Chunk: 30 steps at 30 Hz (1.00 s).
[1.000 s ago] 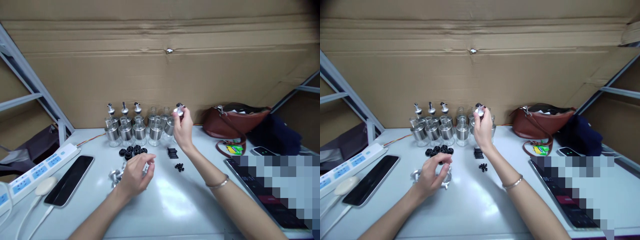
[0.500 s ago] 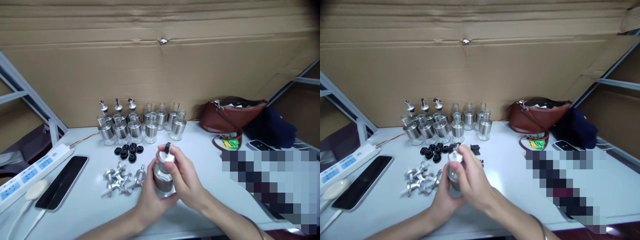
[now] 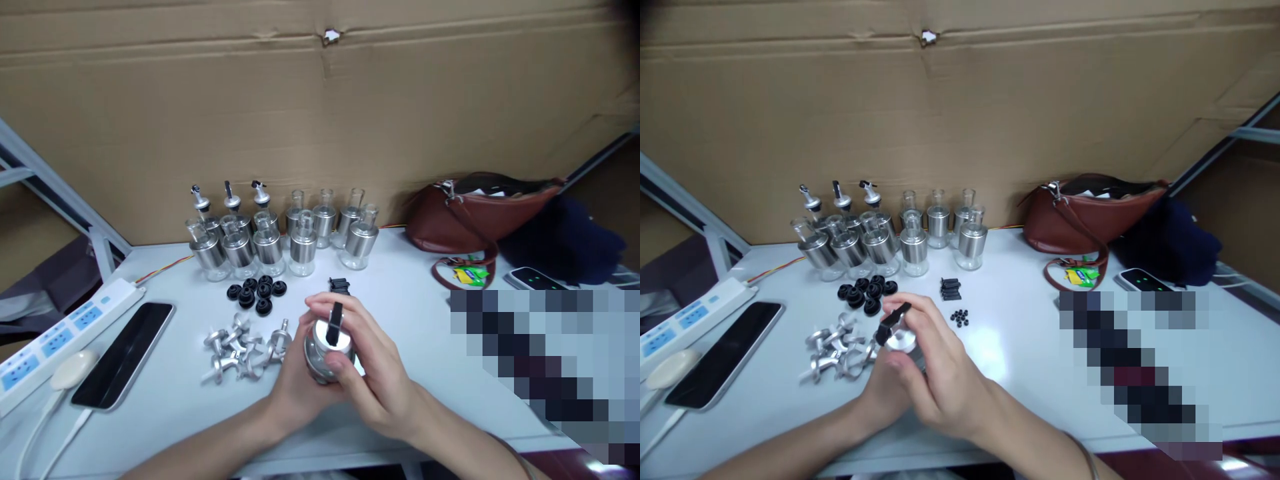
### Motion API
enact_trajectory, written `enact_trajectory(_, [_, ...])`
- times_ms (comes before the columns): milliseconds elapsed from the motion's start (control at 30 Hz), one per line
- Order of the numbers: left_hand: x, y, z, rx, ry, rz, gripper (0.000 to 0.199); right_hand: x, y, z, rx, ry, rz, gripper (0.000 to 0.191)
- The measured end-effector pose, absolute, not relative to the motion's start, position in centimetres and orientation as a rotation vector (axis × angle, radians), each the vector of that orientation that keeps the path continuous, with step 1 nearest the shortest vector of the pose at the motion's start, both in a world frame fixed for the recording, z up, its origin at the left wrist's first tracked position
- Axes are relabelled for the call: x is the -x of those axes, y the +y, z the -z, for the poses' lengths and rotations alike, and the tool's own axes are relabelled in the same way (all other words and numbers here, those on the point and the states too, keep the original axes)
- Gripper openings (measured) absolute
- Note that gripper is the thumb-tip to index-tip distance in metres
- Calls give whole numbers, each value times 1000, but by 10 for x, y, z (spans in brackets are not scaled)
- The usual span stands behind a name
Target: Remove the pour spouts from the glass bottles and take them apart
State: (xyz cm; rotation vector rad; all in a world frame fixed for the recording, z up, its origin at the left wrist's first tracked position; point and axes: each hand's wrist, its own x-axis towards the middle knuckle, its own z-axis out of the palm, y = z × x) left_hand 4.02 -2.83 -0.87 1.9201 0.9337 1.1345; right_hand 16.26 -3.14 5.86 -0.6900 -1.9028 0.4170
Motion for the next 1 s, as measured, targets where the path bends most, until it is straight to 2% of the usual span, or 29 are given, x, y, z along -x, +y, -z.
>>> enact_trajectory(100, [-39, -31, 8, -1691, 955, -1083, 40, -161, -31, -54, 732, -1835, -412, 31])
enact_trajectory(233, [-39, -32, 6, -1575, 953, -979, 53, -157, -33, -48, 767, -1731, -468, 31])
enact_trajectory(433, [-38, -32, 3, -1462, 866, -940, 58, -155, -38, -49, 905, -1620, -599, 28])
enact_trajectory(600, [-37, -31, 4, -1547, 874, -948, 46, -160, -38, -54, 764, -1772, -543, 28])
enact_trajectory(900, [-35, -31, -2, -1786, 740, -932, 38, -169, -37, -61, 688, -1994, -393, 27])
enact_trajectory(1000, [-36, -32, -10, -1938, 780, -959, 30, -174, -34, -69, 720, -2132, -416, 19])
